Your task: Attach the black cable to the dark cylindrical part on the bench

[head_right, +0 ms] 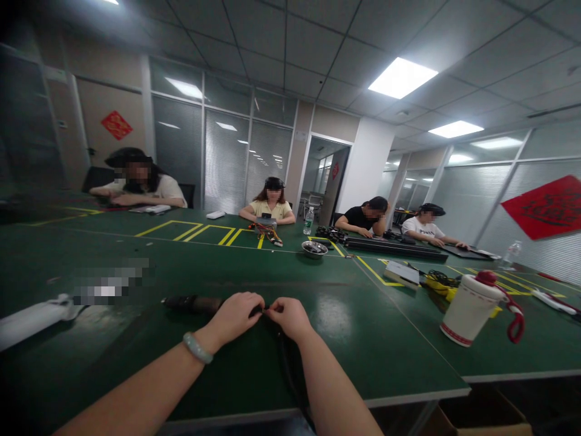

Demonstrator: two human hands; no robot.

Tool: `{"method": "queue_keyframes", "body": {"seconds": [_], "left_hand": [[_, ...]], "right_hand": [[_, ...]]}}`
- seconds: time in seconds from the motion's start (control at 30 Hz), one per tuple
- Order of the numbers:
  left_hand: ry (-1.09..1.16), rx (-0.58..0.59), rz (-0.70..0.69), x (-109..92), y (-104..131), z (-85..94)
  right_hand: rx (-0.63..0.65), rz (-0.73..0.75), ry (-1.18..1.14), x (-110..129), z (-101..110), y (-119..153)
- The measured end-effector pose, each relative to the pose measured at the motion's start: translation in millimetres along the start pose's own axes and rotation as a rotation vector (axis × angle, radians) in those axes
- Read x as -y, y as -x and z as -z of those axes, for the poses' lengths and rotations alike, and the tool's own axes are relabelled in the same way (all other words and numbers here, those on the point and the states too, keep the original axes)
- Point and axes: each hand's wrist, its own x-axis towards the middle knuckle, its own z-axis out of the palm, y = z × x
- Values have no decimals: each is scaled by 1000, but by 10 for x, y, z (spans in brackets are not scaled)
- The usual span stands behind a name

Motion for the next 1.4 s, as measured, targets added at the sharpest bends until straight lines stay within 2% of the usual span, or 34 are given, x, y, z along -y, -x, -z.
{"method": "queue_keyframes", "body": {"seconds": [0.27, 0.57, 0.97, 1.23, 1.4], "left_hand": [[-10, -17, 20, 9, 2, 9], [-4, 26, 13, -22, 15, 52], [23, -85, -28, 21, 17, 6], [13, -108, -67, 13, 23, 3], [24, -88, -40, 2, 21, 7]], "right_hand": [[-1, 8, -11, 21, 23, 18], [17, -4, -32, 11, 37, 18], [18, -2, -45, 6, 30, 12], [20, 10, -69, -7, 25, 9], [24, 4, -63, -28, 12, -4]]}}
